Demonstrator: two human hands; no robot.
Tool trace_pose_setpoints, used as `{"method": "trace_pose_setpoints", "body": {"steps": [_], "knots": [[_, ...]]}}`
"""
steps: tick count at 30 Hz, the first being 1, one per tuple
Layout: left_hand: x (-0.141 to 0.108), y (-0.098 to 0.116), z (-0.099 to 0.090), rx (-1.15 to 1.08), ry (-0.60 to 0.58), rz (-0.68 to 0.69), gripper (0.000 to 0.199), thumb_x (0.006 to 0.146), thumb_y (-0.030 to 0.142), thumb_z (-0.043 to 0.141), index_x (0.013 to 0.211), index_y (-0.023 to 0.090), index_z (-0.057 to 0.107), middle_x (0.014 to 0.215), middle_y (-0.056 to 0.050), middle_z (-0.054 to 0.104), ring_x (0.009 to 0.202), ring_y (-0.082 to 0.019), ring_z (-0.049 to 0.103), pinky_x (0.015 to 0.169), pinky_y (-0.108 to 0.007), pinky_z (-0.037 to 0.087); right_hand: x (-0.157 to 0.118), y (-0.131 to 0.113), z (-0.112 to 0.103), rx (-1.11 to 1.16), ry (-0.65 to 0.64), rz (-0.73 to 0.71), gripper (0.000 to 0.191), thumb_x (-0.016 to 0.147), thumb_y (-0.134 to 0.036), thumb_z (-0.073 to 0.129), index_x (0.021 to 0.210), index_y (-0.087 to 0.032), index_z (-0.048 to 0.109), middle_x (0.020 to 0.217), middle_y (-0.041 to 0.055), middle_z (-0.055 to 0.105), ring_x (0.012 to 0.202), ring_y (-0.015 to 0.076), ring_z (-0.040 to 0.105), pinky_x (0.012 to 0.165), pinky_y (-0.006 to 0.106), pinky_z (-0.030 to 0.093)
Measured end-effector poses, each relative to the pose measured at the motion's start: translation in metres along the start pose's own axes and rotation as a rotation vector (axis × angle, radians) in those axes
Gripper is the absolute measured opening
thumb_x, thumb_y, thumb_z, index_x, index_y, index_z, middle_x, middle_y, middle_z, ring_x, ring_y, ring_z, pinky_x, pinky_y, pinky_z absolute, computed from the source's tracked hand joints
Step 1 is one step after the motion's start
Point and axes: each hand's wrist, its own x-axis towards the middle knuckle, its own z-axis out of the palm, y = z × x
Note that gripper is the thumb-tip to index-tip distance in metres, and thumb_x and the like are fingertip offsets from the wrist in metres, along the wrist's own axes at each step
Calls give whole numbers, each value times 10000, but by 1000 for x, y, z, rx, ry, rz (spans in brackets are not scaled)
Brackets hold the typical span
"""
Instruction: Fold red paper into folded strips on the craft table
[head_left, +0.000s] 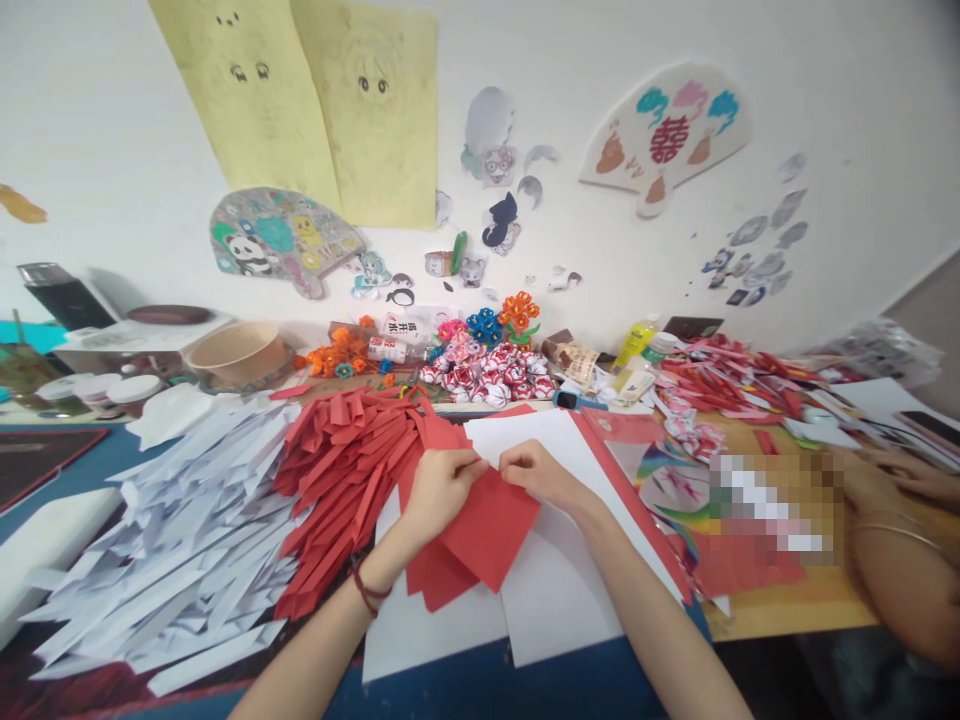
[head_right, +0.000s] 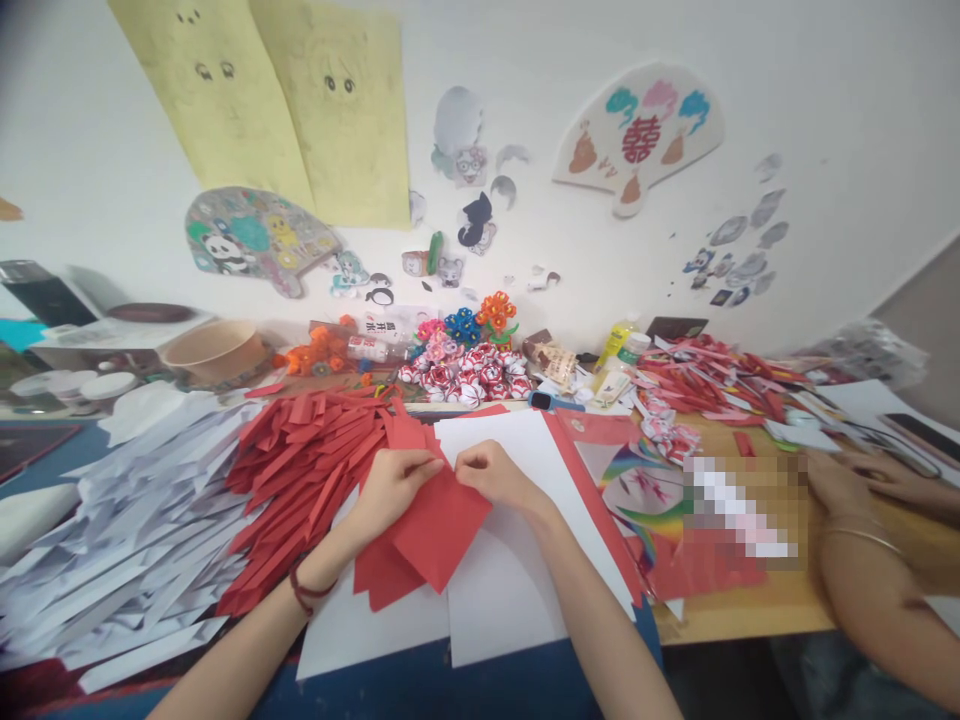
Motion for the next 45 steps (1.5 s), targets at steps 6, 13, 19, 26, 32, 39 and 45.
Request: {"method": "trace_pose_setpoints", "body": {"steps": [6,13,19,26,32,39,45], "knots": [[6,-9,-13,-39,70,-39,403,820,405,499,534,169,341,548,39,254,542,-96,259,531,-232,194,0,2,-1,6,23,-6,157,677,-155,457,526,-154,501,520,-42,394,518,84,344,499,224,247],[7,-6,-27,-34,125,-39,425,803,398,524,515,170,308,548,38,215,534,-94,238,526,-240,175,0,1,-2,-6,17,13,166,669,-141,453,523,-153,531,511,-30,479,518,93,424,507,215,302],[8,-10,-31,-40,156,-47,407,797,392,547,505,160,385,530,37,267,535,-92,268,530,-234,200,-1,3,-6,-18,16,35,174,674,-141,461,520,-154,542,498,-30,480,495,89,424,490,212,302],[10,-23,-53,-443,515,-140,297,794,427,577,670,159,551,613,31,459,567,-99,373,539,-211,291,0,2,-10,72,128,69,190,744,-186,491,574,-155,570,517,-24,485,494,90,418,477,211,298],[6,-7,-27,-420,405,-131,384,842,462,514,614,165,425,601,41,362,564,-85,316,529,-201,271,-5,-8,-1,272,-126,-49,503,840,-628,473,781,-147,604,634,11,548,533,107,472,530,235,377],[4,-3,-8,-527,230,-232,446,805,526,531,610,179,329,590,51,305,539,-73,287,498,-197,238,-9,1,-3,297,-220,-7,714,550,-767,638,897,-144,664,709,55,638,710,195,599,643,288,482],[0,-3,-4,-720,102,-332,418,776,534,575,656,167,416,607,49,390,518,-68,335,489,-194,259,-11,-4,-3,378,-198,-4,625,544,-638,759,918,-143,689,815,84,680,807,227,620,681,307,489]]}}
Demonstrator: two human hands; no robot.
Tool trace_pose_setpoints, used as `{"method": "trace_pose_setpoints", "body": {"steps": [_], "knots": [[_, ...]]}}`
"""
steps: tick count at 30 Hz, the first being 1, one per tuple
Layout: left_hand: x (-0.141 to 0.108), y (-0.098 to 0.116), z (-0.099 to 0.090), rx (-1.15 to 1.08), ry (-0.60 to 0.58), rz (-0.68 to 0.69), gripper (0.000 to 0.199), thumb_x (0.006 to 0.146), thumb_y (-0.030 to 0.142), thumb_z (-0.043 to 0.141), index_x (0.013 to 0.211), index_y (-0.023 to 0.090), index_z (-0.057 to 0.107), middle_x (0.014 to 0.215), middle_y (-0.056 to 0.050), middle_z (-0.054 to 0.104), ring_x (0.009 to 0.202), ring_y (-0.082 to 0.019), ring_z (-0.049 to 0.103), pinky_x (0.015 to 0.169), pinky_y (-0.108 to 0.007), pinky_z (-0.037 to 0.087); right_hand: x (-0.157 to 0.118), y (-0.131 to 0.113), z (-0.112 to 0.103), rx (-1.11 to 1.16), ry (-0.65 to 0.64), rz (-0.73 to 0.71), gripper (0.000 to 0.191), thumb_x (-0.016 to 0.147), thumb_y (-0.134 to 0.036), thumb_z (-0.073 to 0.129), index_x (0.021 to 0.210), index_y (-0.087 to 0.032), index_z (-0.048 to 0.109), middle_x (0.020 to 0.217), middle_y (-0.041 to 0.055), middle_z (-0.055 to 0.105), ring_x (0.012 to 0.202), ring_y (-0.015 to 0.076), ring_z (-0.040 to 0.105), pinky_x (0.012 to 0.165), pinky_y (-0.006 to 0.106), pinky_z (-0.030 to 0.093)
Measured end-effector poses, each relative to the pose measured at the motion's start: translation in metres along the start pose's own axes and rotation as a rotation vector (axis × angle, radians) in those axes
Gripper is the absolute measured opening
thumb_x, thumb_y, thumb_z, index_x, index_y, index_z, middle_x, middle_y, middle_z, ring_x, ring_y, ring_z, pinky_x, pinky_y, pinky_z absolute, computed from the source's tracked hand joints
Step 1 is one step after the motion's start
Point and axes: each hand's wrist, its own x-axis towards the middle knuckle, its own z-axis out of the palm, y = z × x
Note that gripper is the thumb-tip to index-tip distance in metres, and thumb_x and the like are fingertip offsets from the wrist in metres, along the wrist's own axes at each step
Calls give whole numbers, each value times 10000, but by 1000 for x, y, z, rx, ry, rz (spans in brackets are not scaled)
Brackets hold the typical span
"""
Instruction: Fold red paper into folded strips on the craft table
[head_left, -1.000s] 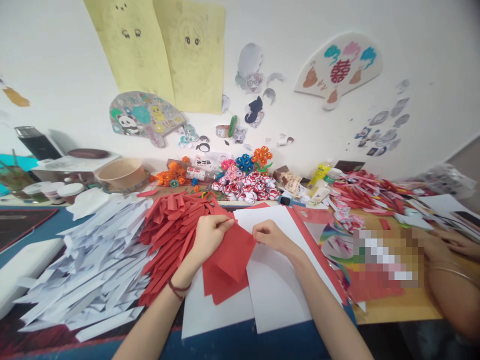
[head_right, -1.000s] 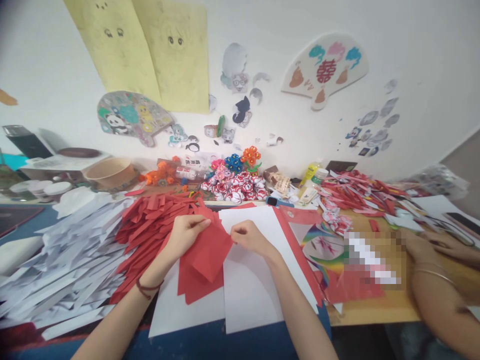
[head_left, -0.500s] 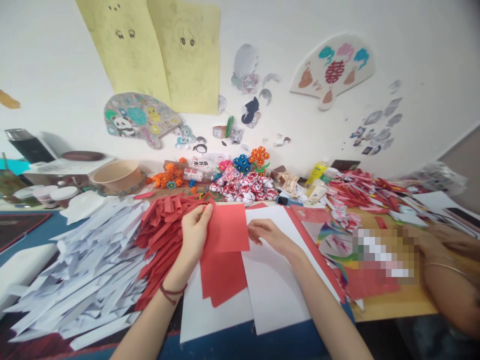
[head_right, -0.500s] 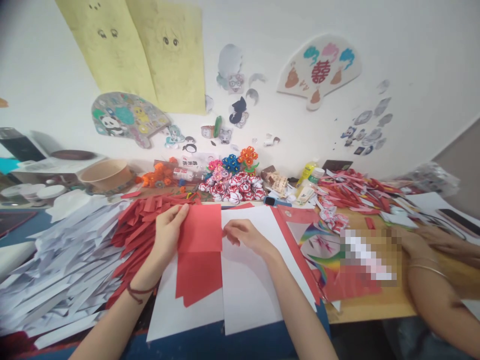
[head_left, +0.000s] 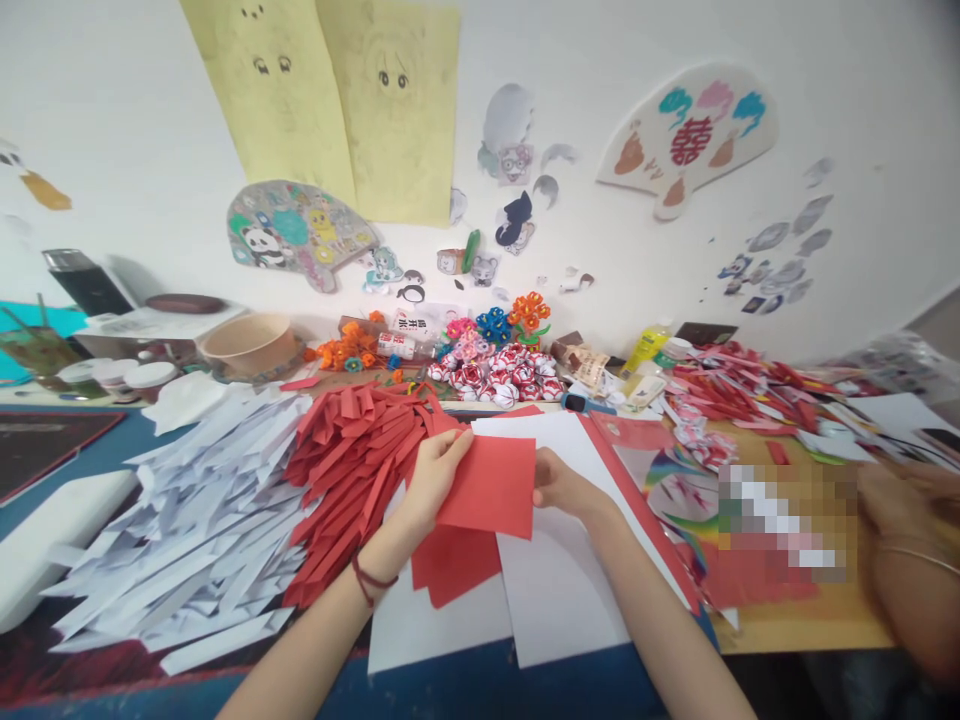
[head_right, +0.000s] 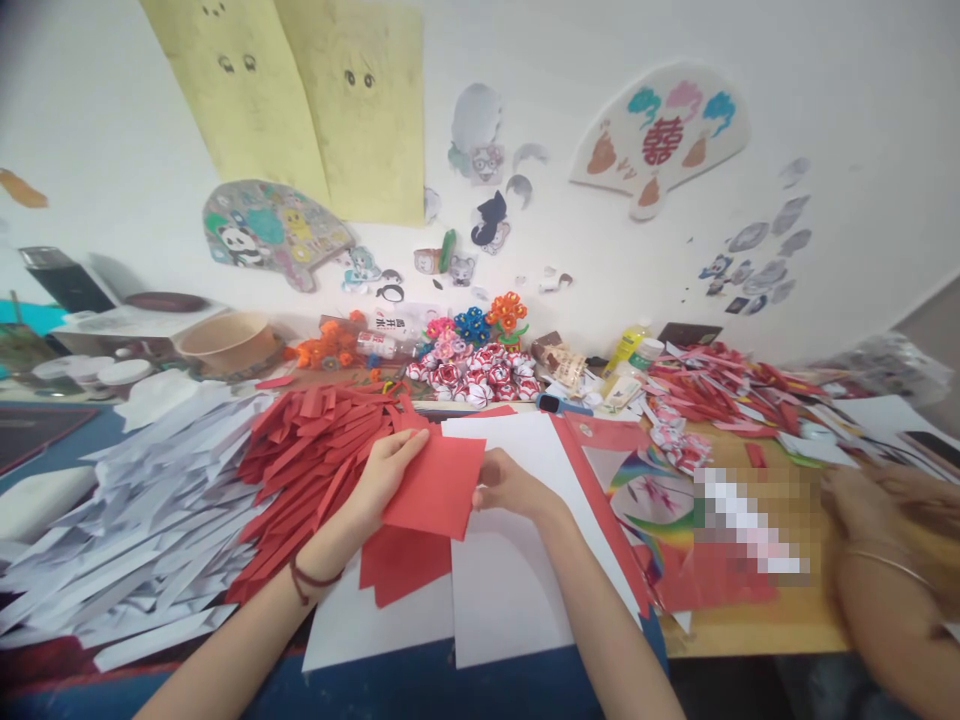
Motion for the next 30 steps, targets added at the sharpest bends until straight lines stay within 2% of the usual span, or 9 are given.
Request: {"method": "trace_pose_setpoints", "body": {"steps": [3,6,10,14,18,21,23,26,30], "knots": [[-1,1,0,-35,-10,-40,402,749,528,609,679,157,470,630,38,460,536,-79,400,505,-198,303,1,0,2,39,-15,-29,605,567,-549,799,1001,-145,678,902,89,686,852,229,617,733,323,488],[-2,3,0,-84,-23,-116,397,719,532,638,714,155,513,662,20,532,561,-103,474,527,-211,349,2,3,1,45,-19,-52,604,565,-498,823,1038,-158,663,849,59,685,798,204,615,746,318,481],[-4,3,1,-148,-70,-211,417,693,557,647,762,158,547,663,5,567,578,-136,535,545,-235,389,3,10,-2,27,26,-73,664,514,-511,841,1048,-163,653,770,44,674,717,193,600,682,300,472],[-4,-3,3,-164,-92,-223,435,703,571,632,797,152,569,660,-1,569,582,-141,542,549,-237,391,4,9,-2,21,47,-89,617,528,-525,831,992,-151,671,746,51,661,684,195,588,652,303,471],[-3,-7,3,-131,-38,-158,407,716,541,634,706,146,532,636,20,522,542,-99,459,518,-207,325,5,0,4,30,95,-134,578,649,-469,784,1123,-184,618,858,67,659,709,183,592,659,297,478],[-1,-8,1,-113,29,-107,403,718,525,626,661,149,493,617,34,480,534,-84,405,505,-200,282,6,-7,9,39,208,-150,658,720,-401,748,1303,-280,468,1033,63,632,742,154,597,614,243,465],[1,-9,0,-115,54,-107,390,723,519,611,669,153,485,620,34,469,544,-89,399,512,-202,283,6,-10,9,18,265,-168,703,722,-371,749,1342,-310,424,1129,63,603,836,165,610,667,245,476],[3,-10,-1,-55,124,-53,382,738,502,583,641,164,432,607,42,417,548,-88,363,512,-202,268,7,-7,5,-50,324,-170,581,732,-357,732,1270,-267,530,1192,85,590,959,209,609,756,282,488],[4,-12,-1,122,141,74,369,799,467,510,626,177,361,611,46,340,568,-86,308,512,-204,229,11,0,0,-164,475,-164,343,722,-293,723,1053,-217,675,1085,81,661,921,221,631,800,324,490]]}}
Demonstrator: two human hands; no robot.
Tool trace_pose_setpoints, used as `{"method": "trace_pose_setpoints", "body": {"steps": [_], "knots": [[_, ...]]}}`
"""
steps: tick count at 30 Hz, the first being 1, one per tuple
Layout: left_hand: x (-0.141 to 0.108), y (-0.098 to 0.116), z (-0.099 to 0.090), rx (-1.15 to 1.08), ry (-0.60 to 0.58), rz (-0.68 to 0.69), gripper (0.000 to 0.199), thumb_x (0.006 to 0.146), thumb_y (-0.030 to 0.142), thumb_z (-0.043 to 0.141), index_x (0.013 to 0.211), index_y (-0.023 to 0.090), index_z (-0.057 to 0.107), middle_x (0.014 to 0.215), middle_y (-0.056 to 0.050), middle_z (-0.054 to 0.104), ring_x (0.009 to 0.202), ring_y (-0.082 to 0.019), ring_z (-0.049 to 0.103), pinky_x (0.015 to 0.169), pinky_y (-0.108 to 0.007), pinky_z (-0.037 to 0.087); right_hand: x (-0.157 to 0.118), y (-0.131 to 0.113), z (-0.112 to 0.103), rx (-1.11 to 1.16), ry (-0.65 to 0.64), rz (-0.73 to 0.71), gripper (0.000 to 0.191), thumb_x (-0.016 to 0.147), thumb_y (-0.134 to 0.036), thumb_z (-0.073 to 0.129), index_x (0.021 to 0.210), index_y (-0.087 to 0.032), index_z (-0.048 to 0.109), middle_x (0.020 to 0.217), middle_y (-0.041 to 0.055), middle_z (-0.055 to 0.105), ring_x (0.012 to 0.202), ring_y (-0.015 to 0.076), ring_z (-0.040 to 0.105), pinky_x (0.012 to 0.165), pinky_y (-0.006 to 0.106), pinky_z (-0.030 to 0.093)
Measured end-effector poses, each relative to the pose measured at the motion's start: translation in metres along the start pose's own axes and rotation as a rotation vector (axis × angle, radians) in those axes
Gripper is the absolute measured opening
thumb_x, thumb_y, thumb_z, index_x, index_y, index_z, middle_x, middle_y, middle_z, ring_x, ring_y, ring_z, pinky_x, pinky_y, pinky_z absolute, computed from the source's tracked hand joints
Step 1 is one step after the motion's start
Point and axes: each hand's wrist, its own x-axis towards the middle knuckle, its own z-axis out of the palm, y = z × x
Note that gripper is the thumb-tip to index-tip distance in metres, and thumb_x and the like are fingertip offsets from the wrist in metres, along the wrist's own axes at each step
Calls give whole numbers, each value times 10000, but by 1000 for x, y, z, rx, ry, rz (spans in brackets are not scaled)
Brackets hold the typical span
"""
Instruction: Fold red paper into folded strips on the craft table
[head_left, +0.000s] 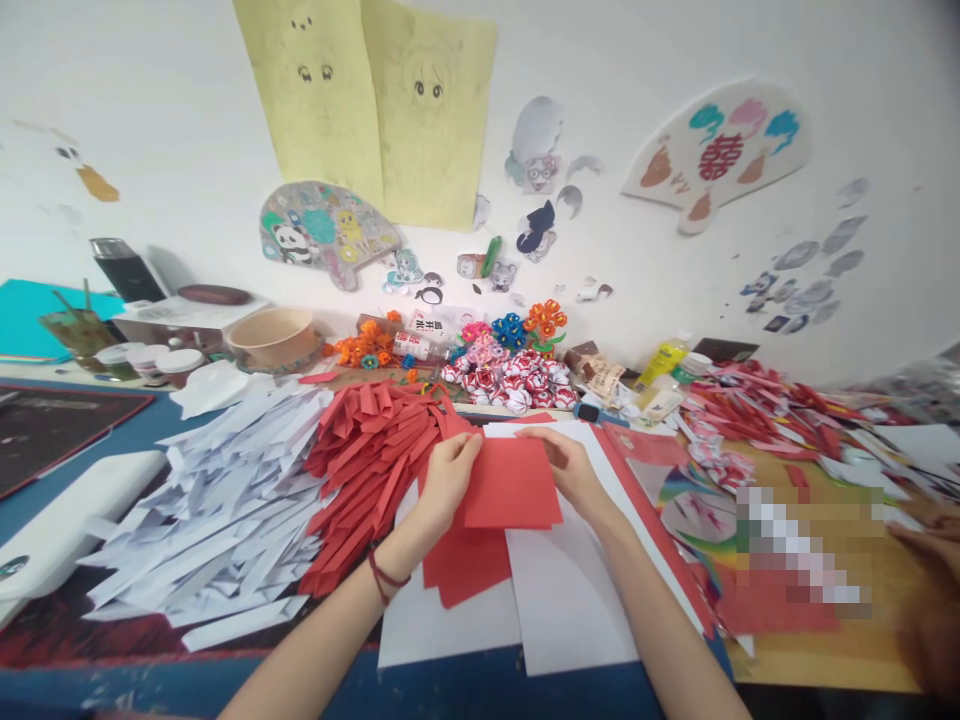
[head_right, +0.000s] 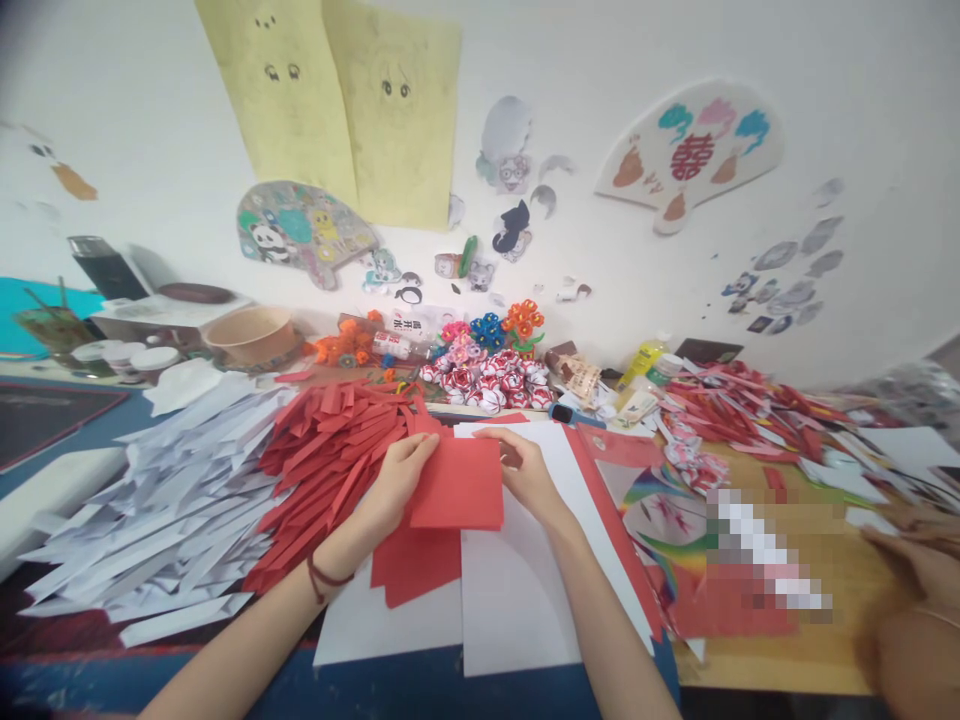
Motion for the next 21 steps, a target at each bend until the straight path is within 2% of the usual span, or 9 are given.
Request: {"method": "trace_pose_setpoints", "body": {"steps": [3,6,9,15,21], "knots": [[0,-1,1,110,-22,81,348,840,445,444,637,181,340,627,41,328,595,-93,312,533,-207,237,2,2,0,-36,45,13,224,733,-275,686,939,-191,711,949,71,705,873,228,645,782,337,498],[-1,-1,2,180,-66,104,341,857,438,399,638,183,340,632,39,337,606,-99,324,547,-209,249,3,-1,-2,-41,74,19,238,739,-277,652,952,-186,708,935,72,713,872,237,649,732,327,507],[-3,-1,4,175,-117,66,350,842,450,411,627,185,333,627,40,337,597,-99,317,538,-210,246,4,-3,-4,-39,102,0,316,706,-259,664,1015,-203,691,962,66,711,873,232,651,712,310,506],[-6,3,5,42,-114,-32,367,806,498,443,636,183,359,627,40,332,593,-99,309,535,-211,249,4,2,-3,-62,110,11,144,664,-236,682,788,-181,728,796,57,722,743,218,660,660,309,507],[-6,2,5,-5,-107,-94,387,767,513,492,613,187,351,595,42,337,551,-92,304,496,-208,229,3,0,-3,-99,95,-52,212,670,-223,685,874,-201,735,914,70,730,814,223,668,690,309,517]]}}
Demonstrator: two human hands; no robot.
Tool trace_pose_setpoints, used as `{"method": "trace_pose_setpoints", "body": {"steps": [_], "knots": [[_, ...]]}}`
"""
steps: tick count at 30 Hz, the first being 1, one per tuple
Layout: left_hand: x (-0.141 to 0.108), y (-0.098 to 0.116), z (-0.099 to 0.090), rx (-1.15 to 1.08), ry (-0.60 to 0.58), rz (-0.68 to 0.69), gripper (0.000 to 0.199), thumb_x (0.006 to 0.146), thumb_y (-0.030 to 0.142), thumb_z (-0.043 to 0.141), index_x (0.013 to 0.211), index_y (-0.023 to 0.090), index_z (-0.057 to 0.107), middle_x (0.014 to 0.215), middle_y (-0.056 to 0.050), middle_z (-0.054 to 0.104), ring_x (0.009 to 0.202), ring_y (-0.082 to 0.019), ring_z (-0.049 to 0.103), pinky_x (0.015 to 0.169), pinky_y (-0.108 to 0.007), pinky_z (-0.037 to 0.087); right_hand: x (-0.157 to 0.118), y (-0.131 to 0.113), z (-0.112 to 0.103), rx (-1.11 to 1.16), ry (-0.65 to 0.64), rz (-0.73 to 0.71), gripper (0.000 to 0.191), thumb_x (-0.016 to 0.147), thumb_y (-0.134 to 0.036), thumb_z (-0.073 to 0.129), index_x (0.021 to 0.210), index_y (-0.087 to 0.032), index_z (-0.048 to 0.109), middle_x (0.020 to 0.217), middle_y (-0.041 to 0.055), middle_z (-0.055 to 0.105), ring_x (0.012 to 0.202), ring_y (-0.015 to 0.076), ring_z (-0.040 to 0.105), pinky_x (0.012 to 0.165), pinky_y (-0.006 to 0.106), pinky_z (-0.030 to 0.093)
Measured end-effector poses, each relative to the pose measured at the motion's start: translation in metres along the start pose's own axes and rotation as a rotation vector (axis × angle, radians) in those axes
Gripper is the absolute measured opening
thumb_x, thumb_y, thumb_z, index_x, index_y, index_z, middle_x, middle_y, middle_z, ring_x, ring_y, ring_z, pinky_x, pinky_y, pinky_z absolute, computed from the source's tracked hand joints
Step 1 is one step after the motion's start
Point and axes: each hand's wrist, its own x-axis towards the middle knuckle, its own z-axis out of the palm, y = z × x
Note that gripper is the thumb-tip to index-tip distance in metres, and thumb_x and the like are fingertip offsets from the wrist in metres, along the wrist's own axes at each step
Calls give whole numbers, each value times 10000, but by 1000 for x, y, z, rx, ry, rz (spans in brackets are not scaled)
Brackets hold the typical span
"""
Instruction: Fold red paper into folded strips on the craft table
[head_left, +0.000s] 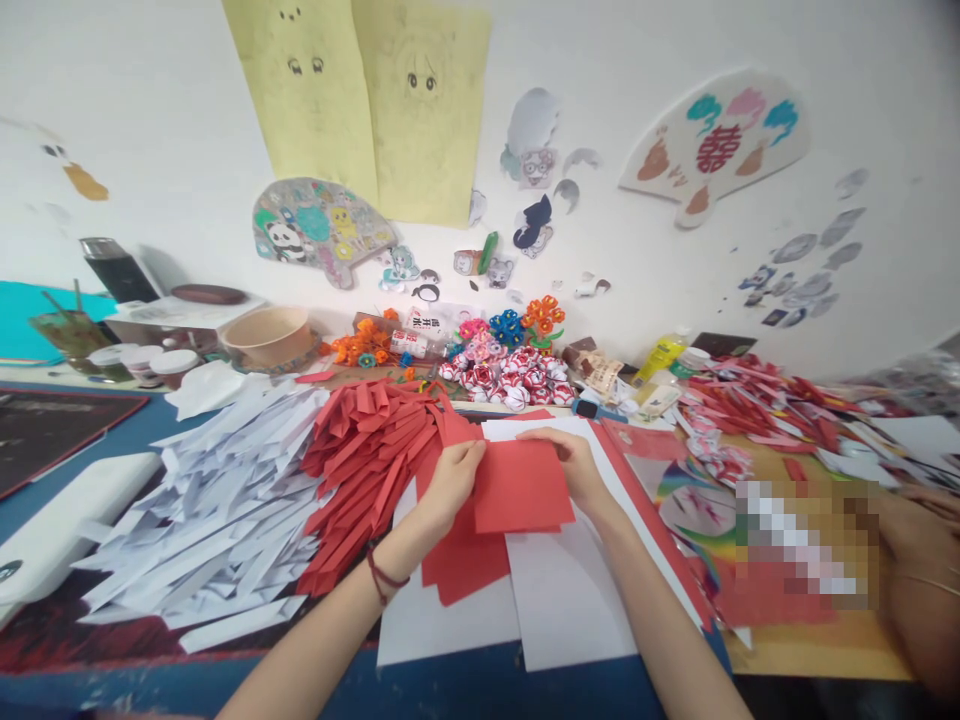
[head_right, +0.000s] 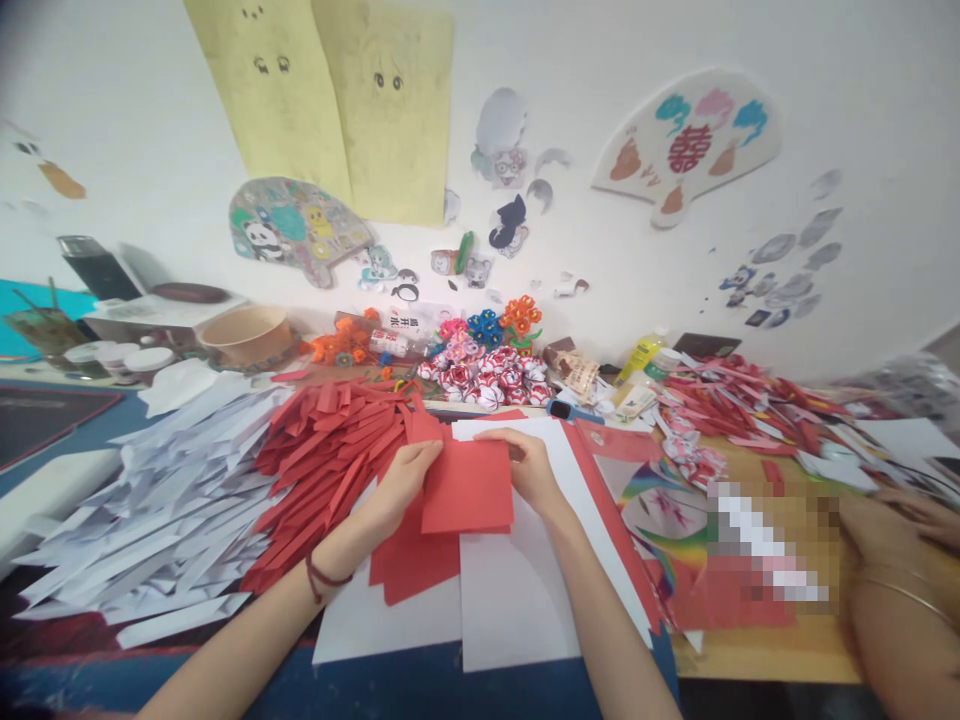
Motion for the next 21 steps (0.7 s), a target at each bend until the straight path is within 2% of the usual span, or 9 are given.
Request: {"method": "trace_pose_setpoints", "body": {"steps": [5,9,13,15,17,19,21], "knots": [[2,-1,-2,-31,41,1,455,791,590,477,645,159,476,589,10,468,549,-113,406,499,-217,298,-3,-7,-1,-47,-13,-21,158,691,-272,709,822,-188,735,865,74,735,809,244,669,691,325,517],[4,0,-1,-13,-11,80,508,841,621,392,721,150,538,611,-6,538,526,-124,474,493,-222,337,-5,-5,-1,54,-33,180,281,734,-407,701,864,-158,714,871,86,735,785,252,677,675,339,525],[-1,3,4,71,-89,167,464,874,592,374,718,167,478,620,24,476,548,-113,458,511,-217,337,-6,-4,2,130,-117,312,339,737,-447,709,884,-143,693,892,91,733,773,241,684,664,323,530],[-6,5,6,175,-45,249,451,908,553,334,712,169,464,638,23,467,583,-113,453,542,-220,336,-6,-6,3,159,-151,338,355,739,-459,706,897,-140,689,884,92,732,773,238,687,665,319,534],[-9,7,7,305,36,309,426,940,502,282,786,169,498,677,9,505,619,-127,484,576,-233,352,-6,-7,3,165,-179,357,380,737,-474,703,913,-138,684,886,95,730,771,240,688,658,320,535],[-12,10,6,456,133,375,358,943,454,313,994,169,524,815,-33,588,736,-167,560,647,-261,402,-6,-7,3,132,-193,361,406,736,-492,696,926,-134,678,893,97,728,773,250,686,644,325,536],[-13,13,4,653,232,497,398,916,384,405,1239,155,440,1092,-120,601,1006,-240,568,806,-329,431,-5,-4,3,40,-190,331,420,740,-512,680,909,-128,678,888,94,725,776,262,678,624,327,530]]}}
